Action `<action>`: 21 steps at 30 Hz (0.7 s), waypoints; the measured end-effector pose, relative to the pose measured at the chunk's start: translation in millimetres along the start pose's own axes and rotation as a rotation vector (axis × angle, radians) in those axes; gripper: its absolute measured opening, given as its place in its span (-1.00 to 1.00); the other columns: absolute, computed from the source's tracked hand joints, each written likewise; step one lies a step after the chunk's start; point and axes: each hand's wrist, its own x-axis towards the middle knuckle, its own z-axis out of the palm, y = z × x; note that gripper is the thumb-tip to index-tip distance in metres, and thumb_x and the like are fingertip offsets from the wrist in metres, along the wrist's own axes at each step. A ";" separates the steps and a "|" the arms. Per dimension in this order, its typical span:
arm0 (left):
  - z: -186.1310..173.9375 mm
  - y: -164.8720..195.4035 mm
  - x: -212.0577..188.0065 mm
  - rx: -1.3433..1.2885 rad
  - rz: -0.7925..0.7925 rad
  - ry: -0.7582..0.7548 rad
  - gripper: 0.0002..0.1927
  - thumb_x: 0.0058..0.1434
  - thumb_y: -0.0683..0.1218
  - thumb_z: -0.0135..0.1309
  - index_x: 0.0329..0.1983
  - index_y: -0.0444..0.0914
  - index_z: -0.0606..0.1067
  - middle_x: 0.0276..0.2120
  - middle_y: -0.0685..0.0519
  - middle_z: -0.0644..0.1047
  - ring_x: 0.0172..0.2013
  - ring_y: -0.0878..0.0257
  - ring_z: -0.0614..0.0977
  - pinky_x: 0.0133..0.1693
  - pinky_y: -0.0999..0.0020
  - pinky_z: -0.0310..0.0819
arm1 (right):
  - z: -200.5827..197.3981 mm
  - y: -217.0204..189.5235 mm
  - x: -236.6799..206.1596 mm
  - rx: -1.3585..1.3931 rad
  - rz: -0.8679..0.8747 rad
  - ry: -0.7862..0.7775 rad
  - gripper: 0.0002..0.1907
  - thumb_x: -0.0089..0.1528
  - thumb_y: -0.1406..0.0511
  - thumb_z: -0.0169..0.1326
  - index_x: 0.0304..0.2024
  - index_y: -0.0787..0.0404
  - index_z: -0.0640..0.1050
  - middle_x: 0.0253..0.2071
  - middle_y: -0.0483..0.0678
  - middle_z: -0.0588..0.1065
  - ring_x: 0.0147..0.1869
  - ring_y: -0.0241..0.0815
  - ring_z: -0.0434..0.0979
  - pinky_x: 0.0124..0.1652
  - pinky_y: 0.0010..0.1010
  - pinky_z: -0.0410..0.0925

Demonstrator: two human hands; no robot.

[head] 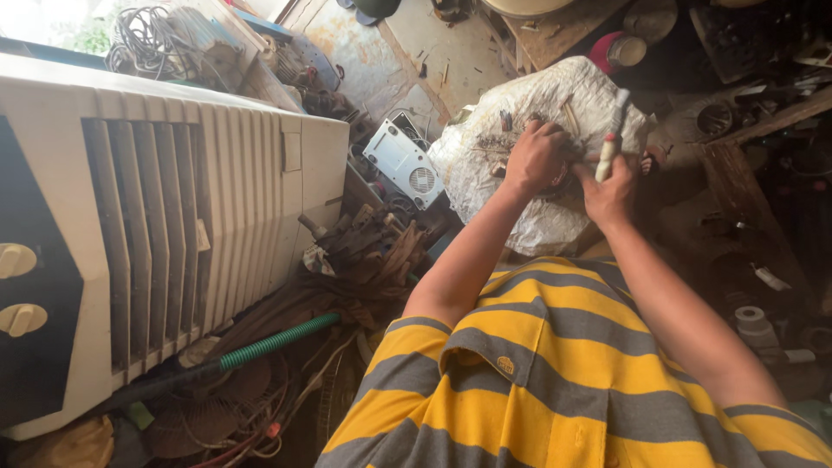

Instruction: The person uses pliers to cut wires and a hammer to strike a circular electrical component, likely a motor stator, resting on a white sack. The person repeatedly cuts and pulls wires from the component while occasionally striking it with a hammer.

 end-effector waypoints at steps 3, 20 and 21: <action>2.7 -5.7 -5.3 0.002 0.171 0.059 -0.80 0.05 -0.19 0.12 -0.25 -0.13 0.63 -0.16 0.07 0.60 -0.04 0.06 0.56 0.07 0.22 0.45 | 5.1 8.2 -19.5 0.011 0.012 0.019 -0.54 0.16 0.20 0.47 -0.03 0.25 0.55 0.02 0.07 0.43 0.02 0.02 0.52 -0.01 -0.17 0.40; 10.4 -31.0 -58.5 -0.352 -0.138 0.214 -0.61 0.18 -0.12 0.13 0.09 -0.26 0.49 0.02 -0.17 0.54 0.00 -0.07 0.62 0.09 0.14 0.51 | -40.3 -22.0 -30.8 -0.238 -0.094 -0.170 -0.68 0.18 0.40 0.24 -0.02 0.14 0.53 0.07 0.09 0.35 0.13 0.14 0.45 0.05 -0.11 0.35; 10.3 -32.9 -62.5 -0.436 -0.196 0.238 -0.55 0.19 -0.13 0.07 0.18 -0.27 0.44 0.08 -0.21 0.50 0.00 -0.06 0.63 0.09 0.16 0.54 | -51.7 -25.1 -33.8 -0.258 -0.129 -0.194 -0.62 0.19 0.44 0.15 0.07 0.11 0.55 0.09 0.08 0.34 0.18 0.14 0.42 0.12 -0.07 0.34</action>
